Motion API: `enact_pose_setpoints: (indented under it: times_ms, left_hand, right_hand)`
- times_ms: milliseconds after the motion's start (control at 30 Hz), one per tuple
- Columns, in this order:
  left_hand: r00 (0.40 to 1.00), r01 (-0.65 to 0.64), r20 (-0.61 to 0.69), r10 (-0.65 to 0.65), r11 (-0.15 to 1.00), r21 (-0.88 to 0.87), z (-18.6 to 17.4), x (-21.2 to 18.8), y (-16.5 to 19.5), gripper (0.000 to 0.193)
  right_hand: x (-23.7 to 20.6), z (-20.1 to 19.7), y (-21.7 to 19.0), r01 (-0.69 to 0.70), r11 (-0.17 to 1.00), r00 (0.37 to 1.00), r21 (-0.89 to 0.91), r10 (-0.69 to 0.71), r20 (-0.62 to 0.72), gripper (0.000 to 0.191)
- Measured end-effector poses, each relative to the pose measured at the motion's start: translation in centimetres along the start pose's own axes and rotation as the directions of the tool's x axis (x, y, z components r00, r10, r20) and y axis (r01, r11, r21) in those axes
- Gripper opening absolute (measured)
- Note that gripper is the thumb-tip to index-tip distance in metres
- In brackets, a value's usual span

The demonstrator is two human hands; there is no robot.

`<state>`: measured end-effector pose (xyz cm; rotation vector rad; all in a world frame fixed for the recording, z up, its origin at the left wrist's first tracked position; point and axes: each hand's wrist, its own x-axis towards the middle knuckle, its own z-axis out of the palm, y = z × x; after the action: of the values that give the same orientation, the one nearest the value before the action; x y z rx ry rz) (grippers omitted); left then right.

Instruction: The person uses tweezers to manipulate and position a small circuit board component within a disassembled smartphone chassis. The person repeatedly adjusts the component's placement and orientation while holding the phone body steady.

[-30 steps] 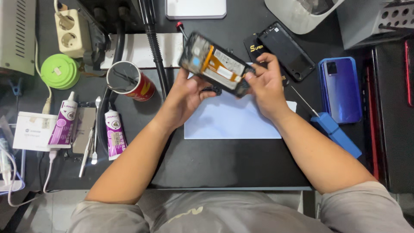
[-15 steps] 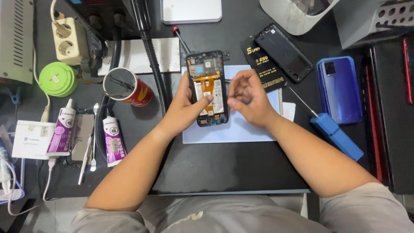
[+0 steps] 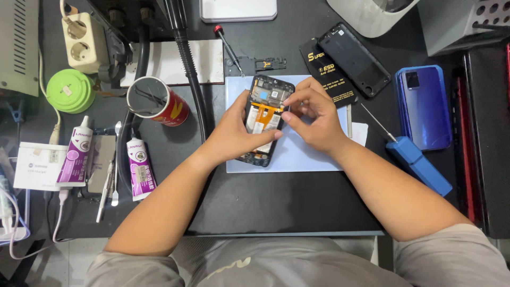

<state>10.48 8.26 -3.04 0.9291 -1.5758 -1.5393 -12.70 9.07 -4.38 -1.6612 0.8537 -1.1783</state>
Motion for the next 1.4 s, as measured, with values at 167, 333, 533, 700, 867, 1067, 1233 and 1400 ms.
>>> enact_pose_setpoints:
  times_ms: [167,333,533,700,867,1067,1233,1400]
  left_hand:
    - [1.0,0.028,-0.011,-0.029,0.995,-0.097,-0.5,0.4,0.2,0.076]
    - [0.999,0.018,-0.027,-0.029,0.943,-0.332,-1.4,0.0,0.2,0.075]
    - [0.998,-0.048,-0.068,0.015,0.853,-0.519,-2.1,-0.2,-0.4,0.074]
    - [0.996,-0.074,-0.087,0.022,0.747,-0.661,-2.7,-0.5,-0.7,0.072]
    - [0.991,-0.105,-0.128,0.032,0.776,-0.622,-2.6,-0.3,-0.3,0.07]
    - [0.995,-0.097,-0.089,0.047,0.671,-0.735,-2.4,-0.1,0.6,0.065]
    - [0.996,0.018,0.066,0.053,0.63,-0.776,-2.5,-0.8,1.1,0.061]
    - [0.994,-0.003,0.074,0.086,0.673,-0.739,-2.1,-0.6,0.9,0.057]
  right_hand:
    - [-0.4,-0.4,0.7,-0.033,0.991,0.988,0.131,0.053,-0.146,0.024]
    - [-0.1,-0.5,1.3,-0.085,0.987,0.969,0.134,0.114,-0.221,0.019]
    - [0.6,0.3,-0.7,0.004,0.982,1.0,-0.19,-0.007,-0.016,0.024]
    - [1.2,1.3,-3.1,0.138,0.872,0.985,-0.47,-0.071,0.158,0.038]
    - [1.5,1.9,-3.9,0.083,0.782,0.979,-0.617,0.051,0.197,0.043]
    - [1.5,2.0,-3.8,0.194,0.8,0.975,-0.568,-0.094,0.202,0.048]
    - [1.5,2.1,-3.4,0.161,0.792,0.979,-0.589,-0.054,0.196,0.044]
    - [1.4,2.1,-3.2,0.085,0.781,0.981,-0.619,0.042,0.187,0.045]
